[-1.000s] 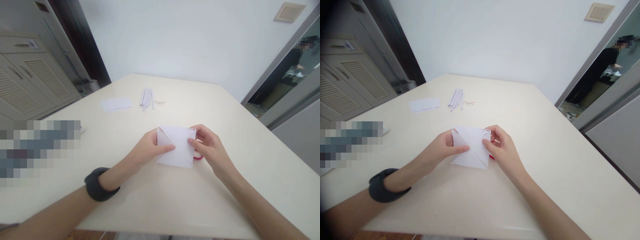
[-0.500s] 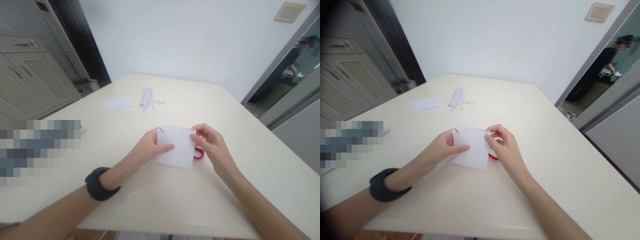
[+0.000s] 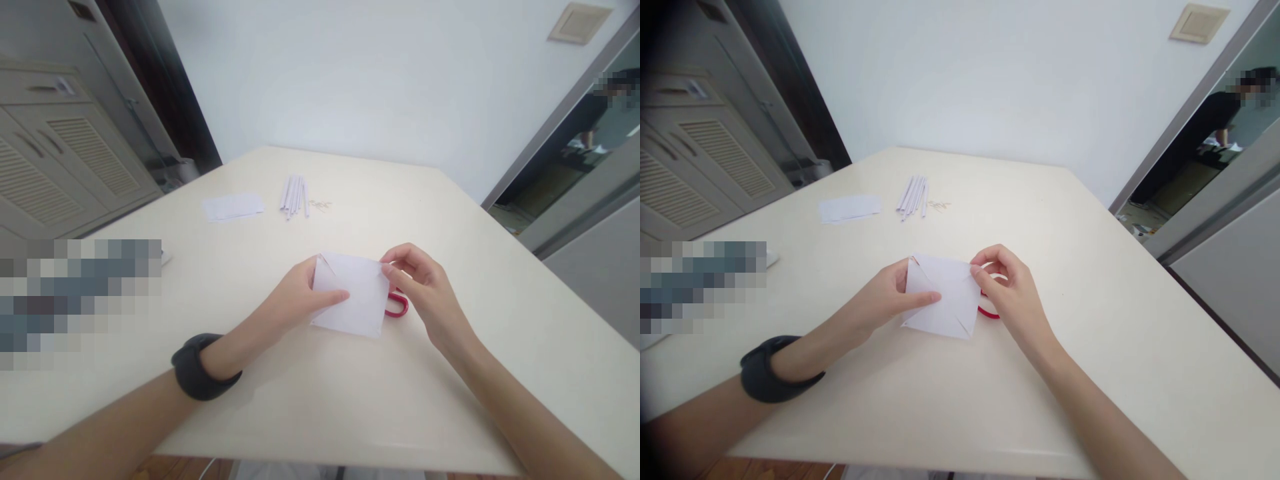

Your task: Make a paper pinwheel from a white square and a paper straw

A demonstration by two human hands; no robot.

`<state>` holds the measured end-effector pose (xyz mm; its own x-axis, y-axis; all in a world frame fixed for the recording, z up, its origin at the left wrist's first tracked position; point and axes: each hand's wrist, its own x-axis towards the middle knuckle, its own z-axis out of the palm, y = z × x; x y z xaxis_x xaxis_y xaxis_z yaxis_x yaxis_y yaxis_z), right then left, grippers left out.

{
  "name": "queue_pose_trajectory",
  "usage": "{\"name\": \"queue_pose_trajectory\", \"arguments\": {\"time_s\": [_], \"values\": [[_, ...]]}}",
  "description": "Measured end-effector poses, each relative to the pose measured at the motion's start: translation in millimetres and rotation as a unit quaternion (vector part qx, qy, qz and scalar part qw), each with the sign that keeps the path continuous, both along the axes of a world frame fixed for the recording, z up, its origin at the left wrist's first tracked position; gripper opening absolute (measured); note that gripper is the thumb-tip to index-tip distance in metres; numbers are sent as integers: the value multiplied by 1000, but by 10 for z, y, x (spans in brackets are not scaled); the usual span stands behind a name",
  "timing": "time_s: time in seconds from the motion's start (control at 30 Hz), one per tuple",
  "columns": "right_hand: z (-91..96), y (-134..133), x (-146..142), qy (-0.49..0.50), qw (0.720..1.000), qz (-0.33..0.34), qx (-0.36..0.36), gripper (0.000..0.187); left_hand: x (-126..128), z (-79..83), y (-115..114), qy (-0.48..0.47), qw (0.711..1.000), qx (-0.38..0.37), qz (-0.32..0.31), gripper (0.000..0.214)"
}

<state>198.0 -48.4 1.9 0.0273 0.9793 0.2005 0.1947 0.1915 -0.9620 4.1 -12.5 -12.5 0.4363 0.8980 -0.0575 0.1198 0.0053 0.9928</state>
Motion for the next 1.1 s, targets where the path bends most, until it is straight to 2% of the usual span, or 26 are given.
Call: {"name": "queue_pose_trajectory", "arguments": {"time_s": [0.23,0.5,0.77,0.97,1.1], "values": [[-19,-4,3,-41,999,-15,17,7,-14,-10,8,13,1000,11,15,39],[-45,6,2,-116,987,-60,93,5,-6,13,-4,-14,1000,-12,3,40],[-33,-4,-20,-122,985,-47,115,7,-4,25,-10,-3,1000,-1,6,36],[-39,-43,-60,-160,967,-38,192,10,3,47,-28,31,999,8,18,34],[-57,-65,-76,-211,952,-46,219,7,-1,36,-25,38,999,15,19,34]]}}
